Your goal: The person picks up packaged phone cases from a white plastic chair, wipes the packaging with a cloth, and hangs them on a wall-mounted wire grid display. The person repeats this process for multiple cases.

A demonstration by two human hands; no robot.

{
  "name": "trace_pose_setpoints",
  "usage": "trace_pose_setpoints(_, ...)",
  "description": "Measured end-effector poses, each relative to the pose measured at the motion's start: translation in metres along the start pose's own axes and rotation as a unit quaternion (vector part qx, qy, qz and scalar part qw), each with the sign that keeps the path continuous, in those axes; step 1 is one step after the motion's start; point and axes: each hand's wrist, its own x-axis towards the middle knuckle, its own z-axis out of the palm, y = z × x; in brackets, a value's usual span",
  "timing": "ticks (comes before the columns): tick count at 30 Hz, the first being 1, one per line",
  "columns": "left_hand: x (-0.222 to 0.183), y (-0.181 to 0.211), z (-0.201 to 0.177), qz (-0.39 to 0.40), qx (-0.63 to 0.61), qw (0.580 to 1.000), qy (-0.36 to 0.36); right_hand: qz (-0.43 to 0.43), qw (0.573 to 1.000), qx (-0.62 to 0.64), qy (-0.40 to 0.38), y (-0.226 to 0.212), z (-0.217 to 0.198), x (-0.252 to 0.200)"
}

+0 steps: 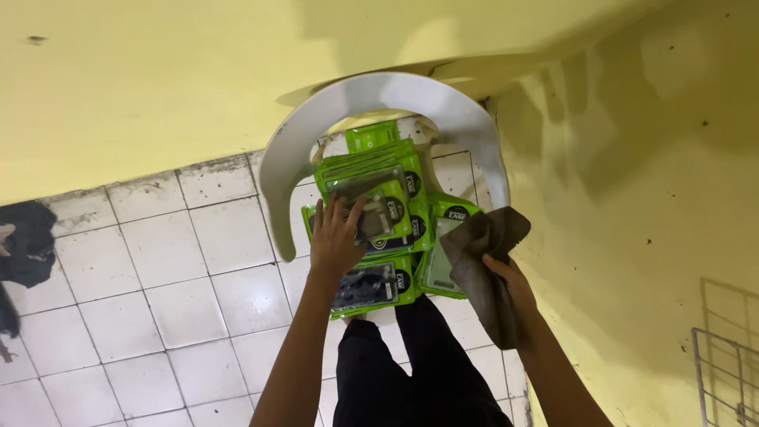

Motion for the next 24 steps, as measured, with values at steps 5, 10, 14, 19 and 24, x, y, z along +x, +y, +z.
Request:
trace_pose_setpoints(5, -0.051, 0.011, -0.030, -0.039, -0.383, 0.923, -0.012, -0.117, 0.988, -0.098, 0.000, -0.006, 0.052, -0.058)
trace_pose_setpoints(10, -0.151, 0.034, -0.049, -0.066, -0.888, 0.411, -0.194, -0.475, 0.746, -0.462, -0.065, 0.007, 0.154, -0.148)
trace_pose_setpoints(14, -0.209, 0.047, -0.082, 0.044, -0.922, 0.359, -0.136, -0.617, 0.564, -0.546, -0.061, 0.030, 0.242, -0.215)
trace_pose_setpoints(19, -0.268, 0.045, -0.148, 0.066, -0.935, 0.343, -0.056, -0.618, 0.482, -0.613, -0.098, 0.063, 0.310, -0.267)
trace_pose_setpoints(24, -0.312, 0.021, -0.195, 0.046, -0.937, 0.344, 0.043, -0.620, 0.476, -0.598, -0.178, 0.115, 0.351, -0.289)
